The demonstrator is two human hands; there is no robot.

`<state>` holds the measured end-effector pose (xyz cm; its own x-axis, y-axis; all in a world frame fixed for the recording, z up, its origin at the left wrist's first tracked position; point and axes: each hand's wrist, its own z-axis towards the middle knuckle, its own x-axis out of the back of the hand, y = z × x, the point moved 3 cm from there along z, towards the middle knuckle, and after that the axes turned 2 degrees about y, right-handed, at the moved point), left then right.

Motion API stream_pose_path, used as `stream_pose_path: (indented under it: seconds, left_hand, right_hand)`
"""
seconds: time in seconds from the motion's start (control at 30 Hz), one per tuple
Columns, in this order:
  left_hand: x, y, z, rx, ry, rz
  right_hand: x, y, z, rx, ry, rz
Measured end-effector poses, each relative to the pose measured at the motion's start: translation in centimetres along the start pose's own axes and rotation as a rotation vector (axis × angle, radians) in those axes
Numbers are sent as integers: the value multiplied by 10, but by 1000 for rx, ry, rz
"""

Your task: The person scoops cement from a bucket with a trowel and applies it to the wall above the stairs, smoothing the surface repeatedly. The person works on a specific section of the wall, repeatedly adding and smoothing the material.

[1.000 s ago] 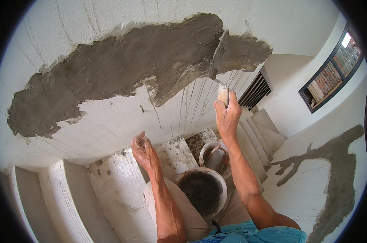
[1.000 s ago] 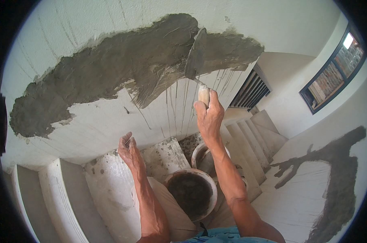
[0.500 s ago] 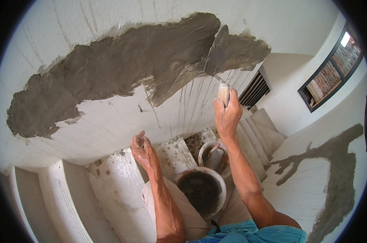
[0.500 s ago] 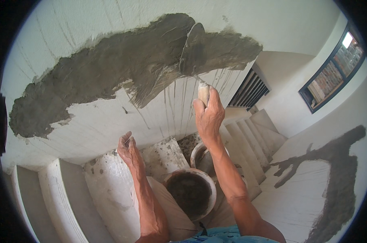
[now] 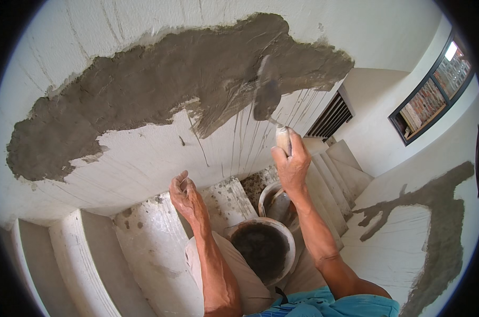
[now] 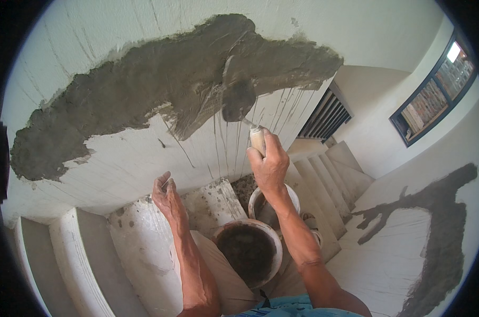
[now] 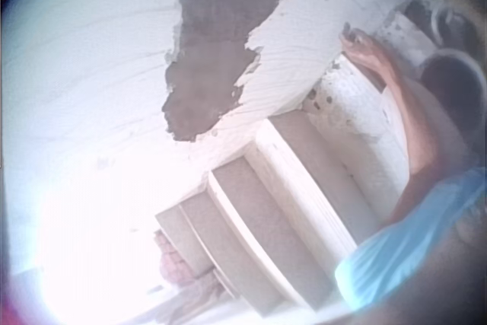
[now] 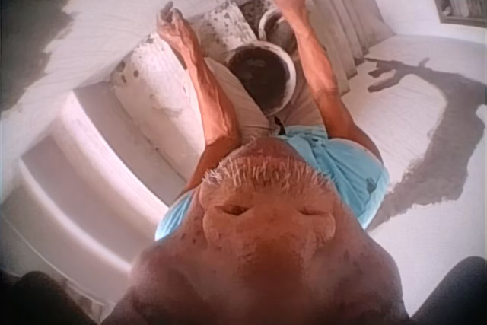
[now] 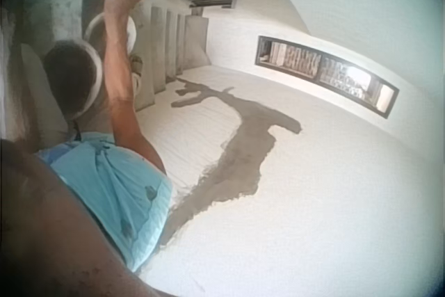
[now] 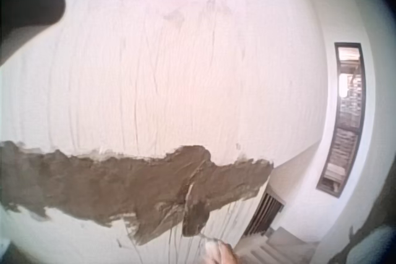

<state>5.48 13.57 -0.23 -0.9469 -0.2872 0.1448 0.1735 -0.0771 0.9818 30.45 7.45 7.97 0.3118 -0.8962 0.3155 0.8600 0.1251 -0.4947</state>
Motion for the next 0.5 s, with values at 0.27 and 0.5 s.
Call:
stream_pose_path:
  seconds: [0.27,0.5]
  left_hand:
    - [-1,-2,0,-7,17,-3]
    - [0,0,0,0,1,-9]
  right_hand:
    - [4,13,39,-211,-62,97]
    - [10,-16,25,-20,-183,43]
